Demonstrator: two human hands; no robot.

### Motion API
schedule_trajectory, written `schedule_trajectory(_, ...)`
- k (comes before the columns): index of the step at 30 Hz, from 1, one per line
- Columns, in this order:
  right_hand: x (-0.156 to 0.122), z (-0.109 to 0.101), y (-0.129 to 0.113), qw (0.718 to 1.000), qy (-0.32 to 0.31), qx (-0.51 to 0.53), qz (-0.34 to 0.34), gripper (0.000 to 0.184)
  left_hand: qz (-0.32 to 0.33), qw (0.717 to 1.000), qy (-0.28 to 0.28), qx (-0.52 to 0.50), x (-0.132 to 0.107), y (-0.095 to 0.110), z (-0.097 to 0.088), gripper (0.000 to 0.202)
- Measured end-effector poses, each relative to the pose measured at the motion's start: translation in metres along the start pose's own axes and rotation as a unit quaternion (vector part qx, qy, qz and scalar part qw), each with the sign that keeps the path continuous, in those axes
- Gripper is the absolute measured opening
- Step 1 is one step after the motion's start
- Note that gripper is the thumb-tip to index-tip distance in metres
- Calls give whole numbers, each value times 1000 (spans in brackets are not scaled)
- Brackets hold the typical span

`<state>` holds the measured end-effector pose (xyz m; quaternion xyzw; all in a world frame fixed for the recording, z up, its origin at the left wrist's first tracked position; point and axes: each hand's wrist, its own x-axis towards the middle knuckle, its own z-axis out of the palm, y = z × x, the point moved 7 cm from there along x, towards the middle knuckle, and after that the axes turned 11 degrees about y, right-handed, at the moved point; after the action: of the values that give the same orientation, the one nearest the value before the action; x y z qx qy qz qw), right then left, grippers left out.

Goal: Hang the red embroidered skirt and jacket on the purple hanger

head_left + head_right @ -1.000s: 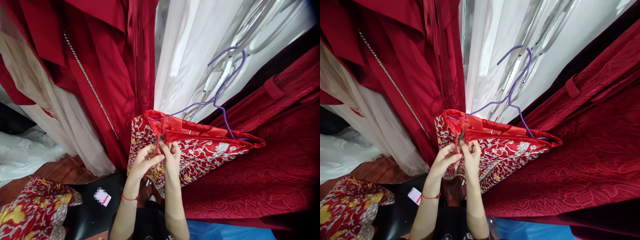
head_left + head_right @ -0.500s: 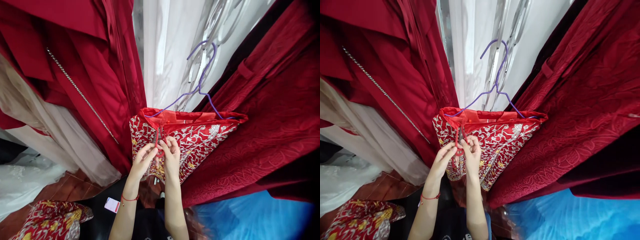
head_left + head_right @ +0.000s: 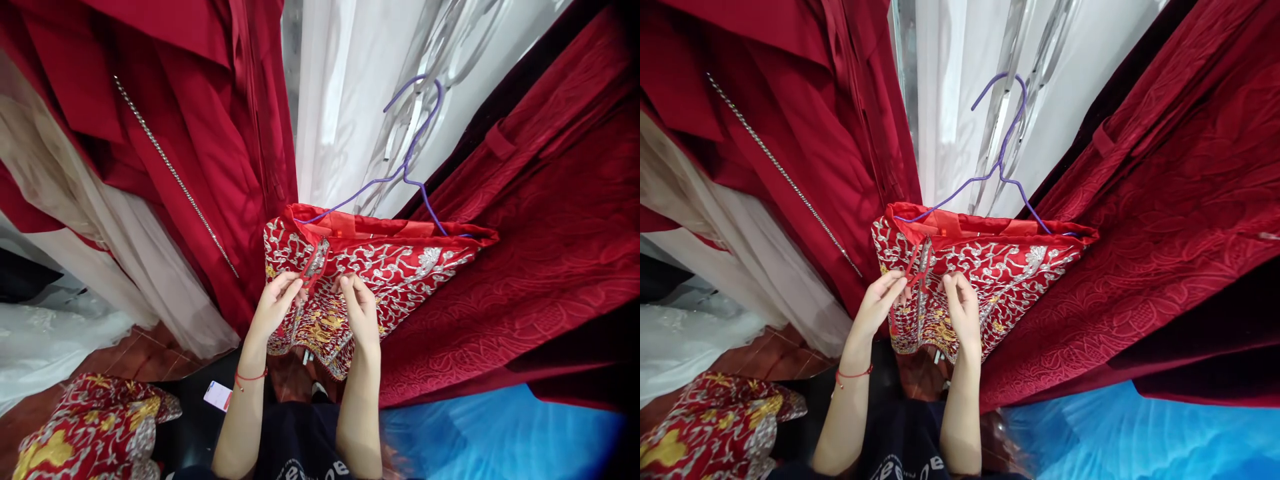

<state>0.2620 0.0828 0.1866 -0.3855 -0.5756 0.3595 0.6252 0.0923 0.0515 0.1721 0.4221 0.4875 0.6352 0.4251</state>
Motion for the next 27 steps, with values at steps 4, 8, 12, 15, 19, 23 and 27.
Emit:
schedule_trajectory(4, 2, 1, -4, 998, -50, 7, -35, 21, 4, 1000, -16, -9, -1, -4, 18, 34)
schedule_trajectory(8, 4, 13, -16, 988, -113, -25, -105, 26, 33, 999, -1, 19, -3, 0, 35, 32)
schedule_trajectory(12, 17, -5, -17, 989, -75, -49, -122, 15, 75, 992, 31, 97, -1, 13, 30, 31)
schedule_trajectory(15, 36, -43, -13, 994, 27, -48, -97, 17, 139, 975, 108, 137, 9, 35, 5, 25)
schedule_trajectory(19, 54, -94, -14, 974, 210, -22, -77, 24, 284, 892, 296, 187, 20, 80, -33, 20)
schedule_trajectory(23, 63, -105, -25, 959, 257, -40, -110, 27, 363, 823, 372, 229, 23, 106, -37, 20)
schedule_trajectory(27, 68, -105, -30, 956, 263, -29, -127, 26, 372, 819, 366, 237, 24, 108, -34, 19)
